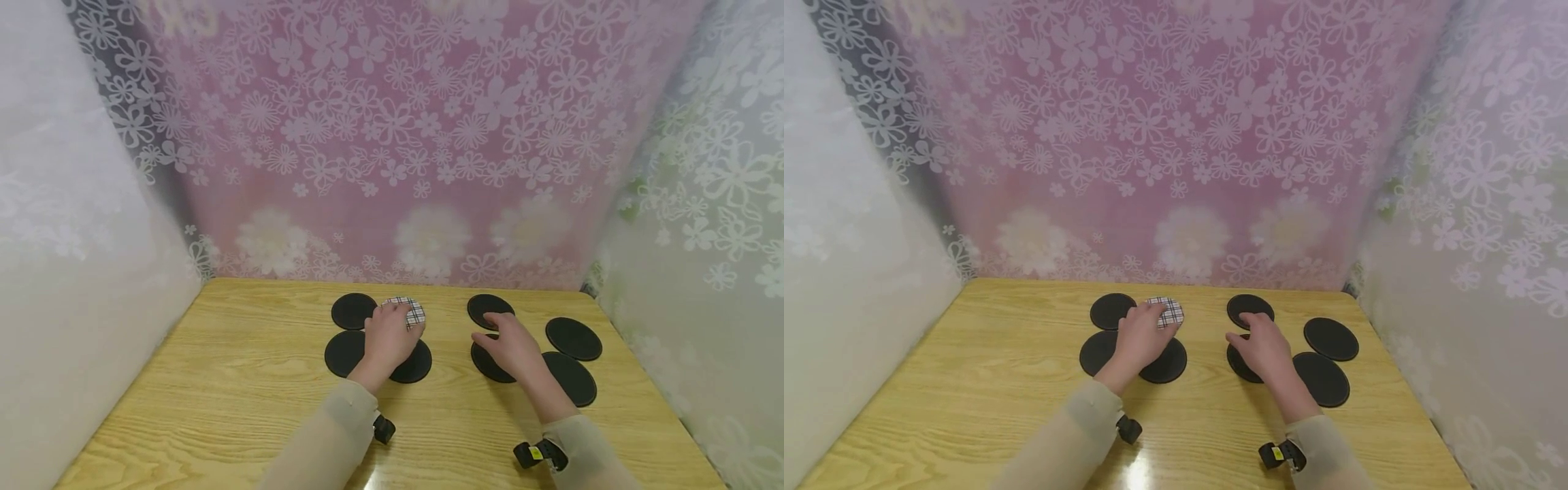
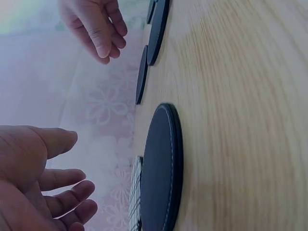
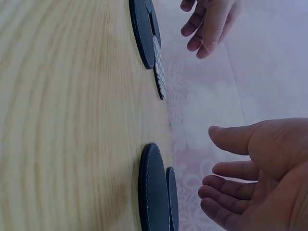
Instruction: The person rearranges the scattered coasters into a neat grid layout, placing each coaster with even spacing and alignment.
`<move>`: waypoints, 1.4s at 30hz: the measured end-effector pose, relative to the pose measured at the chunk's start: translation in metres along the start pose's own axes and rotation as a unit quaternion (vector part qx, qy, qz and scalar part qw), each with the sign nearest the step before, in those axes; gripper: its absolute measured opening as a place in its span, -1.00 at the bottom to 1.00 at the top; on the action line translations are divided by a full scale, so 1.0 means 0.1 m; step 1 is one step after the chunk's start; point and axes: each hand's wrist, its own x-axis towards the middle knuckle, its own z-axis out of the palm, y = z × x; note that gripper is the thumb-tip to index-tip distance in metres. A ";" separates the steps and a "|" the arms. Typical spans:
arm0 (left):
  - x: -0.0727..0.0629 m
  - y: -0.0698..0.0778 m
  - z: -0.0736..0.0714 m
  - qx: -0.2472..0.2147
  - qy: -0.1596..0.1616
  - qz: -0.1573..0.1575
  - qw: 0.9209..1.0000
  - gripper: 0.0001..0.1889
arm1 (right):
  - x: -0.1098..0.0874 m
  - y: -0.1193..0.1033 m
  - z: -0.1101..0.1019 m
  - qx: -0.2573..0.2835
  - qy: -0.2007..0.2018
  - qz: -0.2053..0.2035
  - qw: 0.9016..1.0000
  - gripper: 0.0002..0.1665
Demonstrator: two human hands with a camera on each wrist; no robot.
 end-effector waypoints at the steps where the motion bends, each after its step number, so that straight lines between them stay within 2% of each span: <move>1: -0.01 0.02 0.01 0.000 -0.002 0.002 1.000 -0.49 | -0.02 0.02 -0.01 0.000 0.000 0.001 1.000 -0.23; 10: -0.07 0.14 0.10 0.020 -0.029 0.021 0.999 -0.41 | -0.17 0.18 -0.09 -0.028 -0.015 0.027 0.999 -0.03; 18: -0.13 0.28 0.15 0.018 -0.055 0.025 0.998 -0.38 | -0.28 0.36 -0.09 -0.040 -0.025 0.018 0.999 0.09; 25: -0.15 0.41 0.24 0.018 -0.053 0.041 0.998 -0.39 | -0.32 0.45 -0.15 -0.042 -0.044 0.021 0.998 0.17; 42: -0.20 0.65 0.51 0.050 -0.061 0.052 0.996 -0.40 | -0.33 0.51 -0.20 -0.078 -0.061 0.030 0.995 0.09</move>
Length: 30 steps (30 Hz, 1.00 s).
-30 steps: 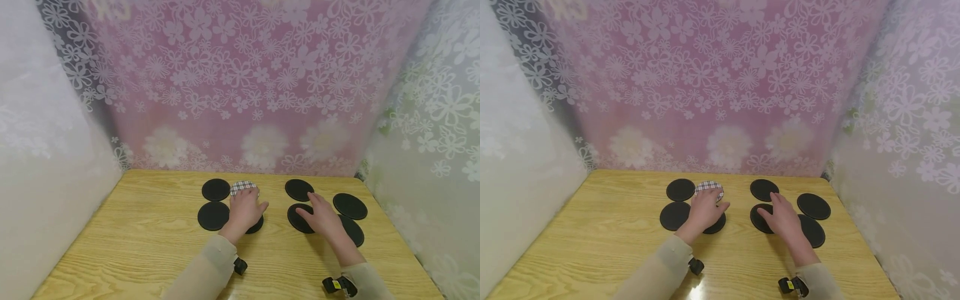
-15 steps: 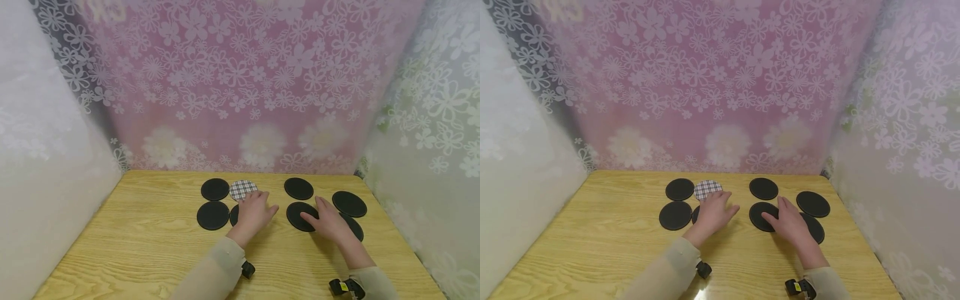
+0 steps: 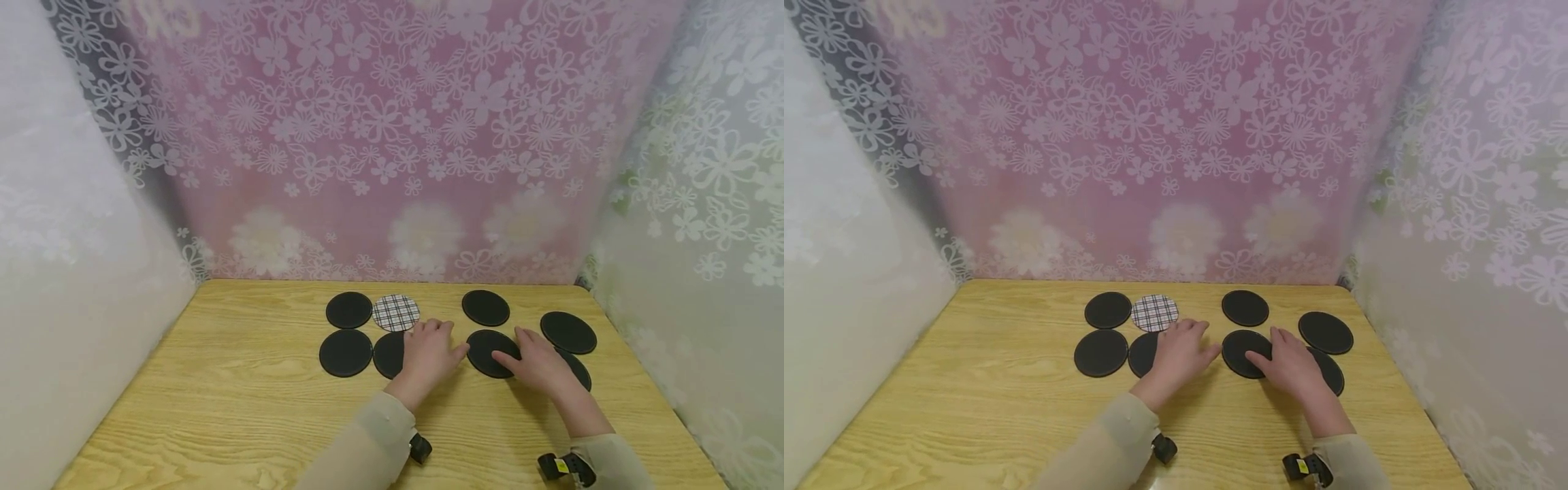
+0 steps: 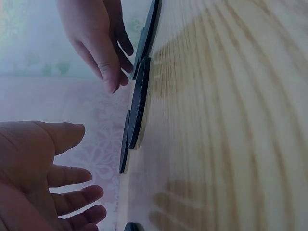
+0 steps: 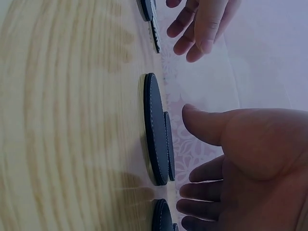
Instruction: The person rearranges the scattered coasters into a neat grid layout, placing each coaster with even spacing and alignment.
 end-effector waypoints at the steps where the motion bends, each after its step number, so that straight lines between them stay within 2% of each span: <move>1: 0.00 0.01 0.01 0.001 0.000 -0.001 1.000 -0.40 | 0.00 0.00 0.00 -0.003 0.000 0.000 1.000 0.09; 11: 0.04 0.13 0.17 -0.008 -0.008 -0.009 1.000 -0.44 | 0.00 0.02 -0.01 -0.032 0.000 0.002 0.999 0.01; 18: 0.04 0.17 0.26 -0.017 -0.021 -0.021 0.999 -0.46 | 0.01 0.05 0.05 -0.050 0.020 -0.013 0.998 -0.14; 30: 0.05 0.22 0.32 -0.003 -0.022 -0.032 0.999 -0.50 | 0.03 0.07 0.06 -0.053 0.034 -0.006 0.998 -0.30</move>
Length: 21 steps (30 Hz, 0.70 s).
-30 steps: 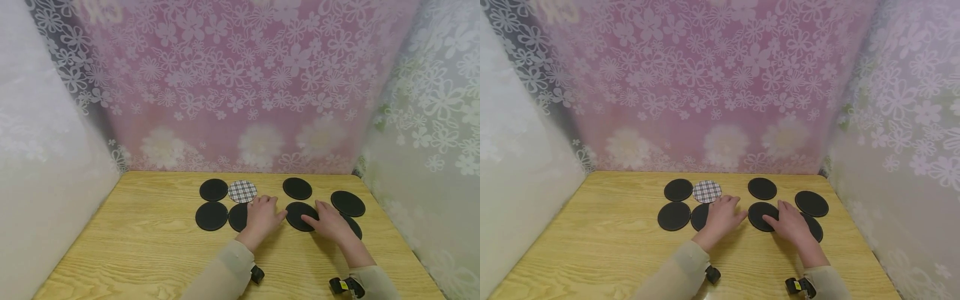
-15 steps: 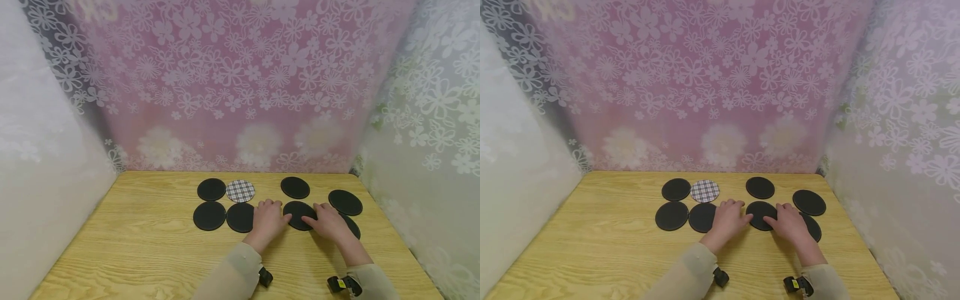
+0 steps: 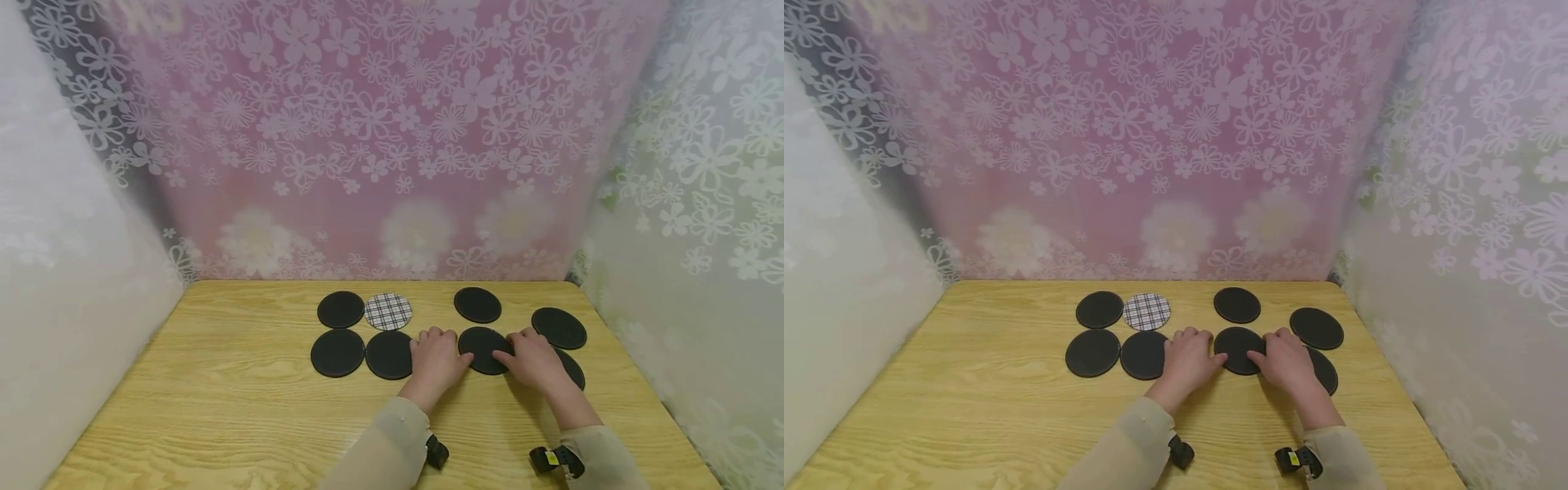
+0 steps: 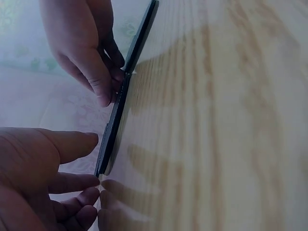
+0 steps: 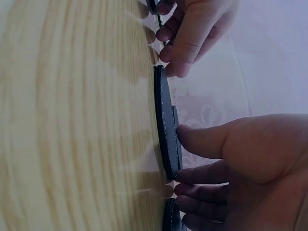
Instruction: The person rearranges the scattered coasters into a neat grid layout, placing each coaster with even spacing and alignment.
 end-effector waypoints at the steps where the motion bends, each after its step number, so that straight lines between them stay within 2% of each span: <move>1: 0.00 0.01 0.00 0.002 0.001 -0.001 1.000 -0.50 | 0.00 0.00 0.00 0.000 0.000 0.001 1.000 -0.31; 10: 0.01 0.03 0.02 0.013 0.016 -0.004 1.000 -0.54 | 0.00 -0.02 -0.02 0.007 0.001 0.006 1.000 -0.36; 21: 0.03 0.02 0.04 0.008 0.015 -0.007 1.000 -0.56 | 0.02 -0.01 0.01 0.017 0.005 0.014 1.000 -0.38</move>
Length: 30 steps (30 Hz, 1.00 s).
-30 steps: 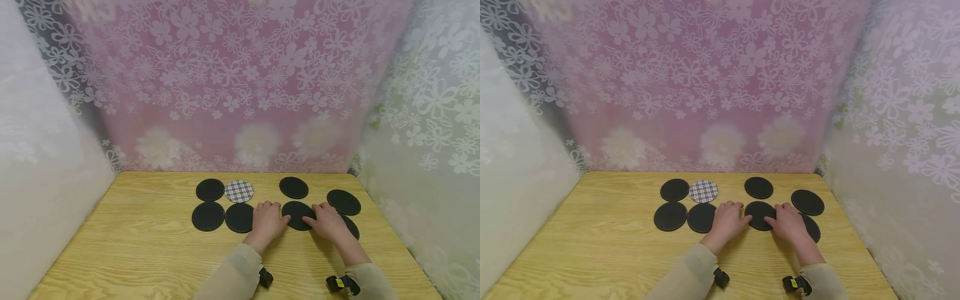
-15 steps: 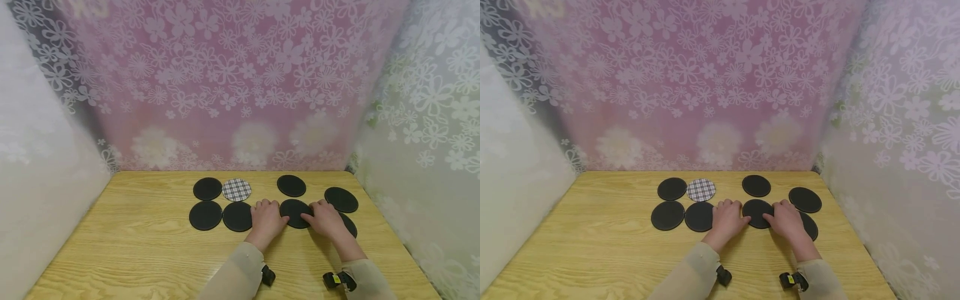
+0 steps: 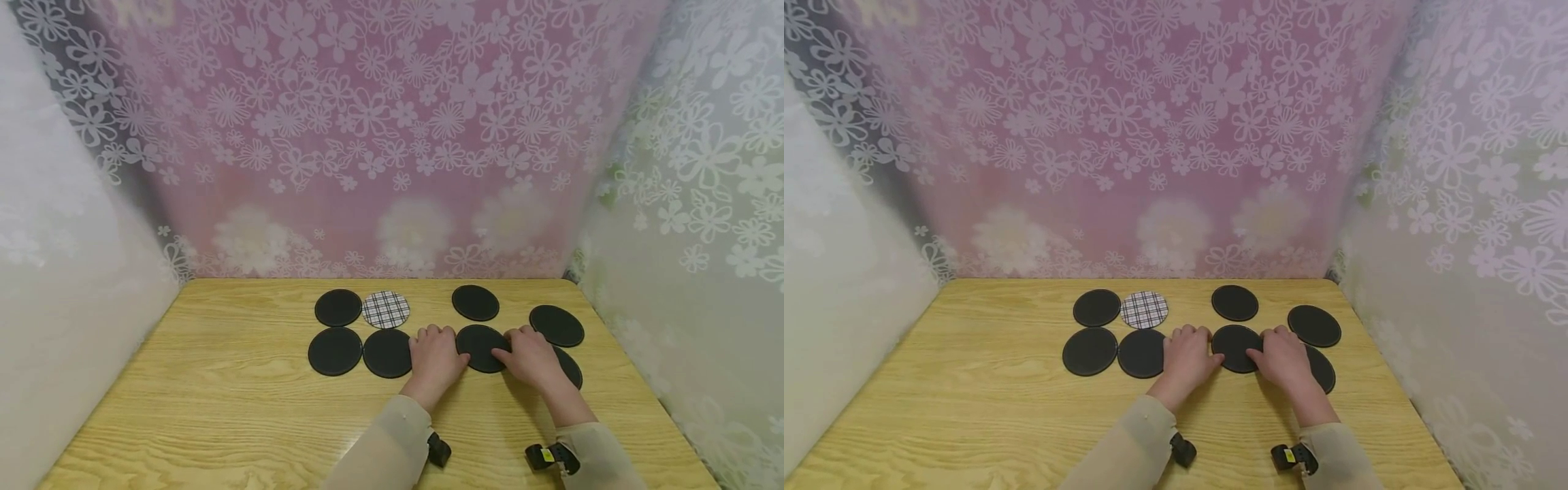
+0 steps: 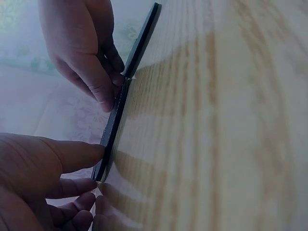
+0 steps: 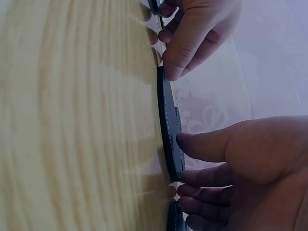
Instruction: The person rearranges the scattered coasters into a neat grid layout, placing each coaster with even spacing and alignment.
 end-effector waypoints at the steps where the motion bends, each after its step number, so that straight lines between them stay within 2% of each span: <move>1: 0.00 0.00 0.00 -0.001 0.000 0.000 1.000 -0.57 | 0.00 0.00 0.00 0.001 0.001 0.001 1.000 -0.38; 13: 0.01 -0.01 0.01 -0.017 -0.011 -0.002 1.000 -0.60 | 0.02 0.01 0.02 0.024 0.000 0.017 1.000 -0.38; 23: 0.04 -0.01 0.02 -0.049 -0.006 -0.009 0.999 -0.58 | 0.05 0.02 -0.04 0.122 -0.015 0.050 0.991 -0.33; 30: 0.07 -0.06 0.03 -0.069 0.000 -0.024 0.997 -0.59 | 0.02 0.01 -0.03 0.192 -0.014 0.060 0.979 -0.47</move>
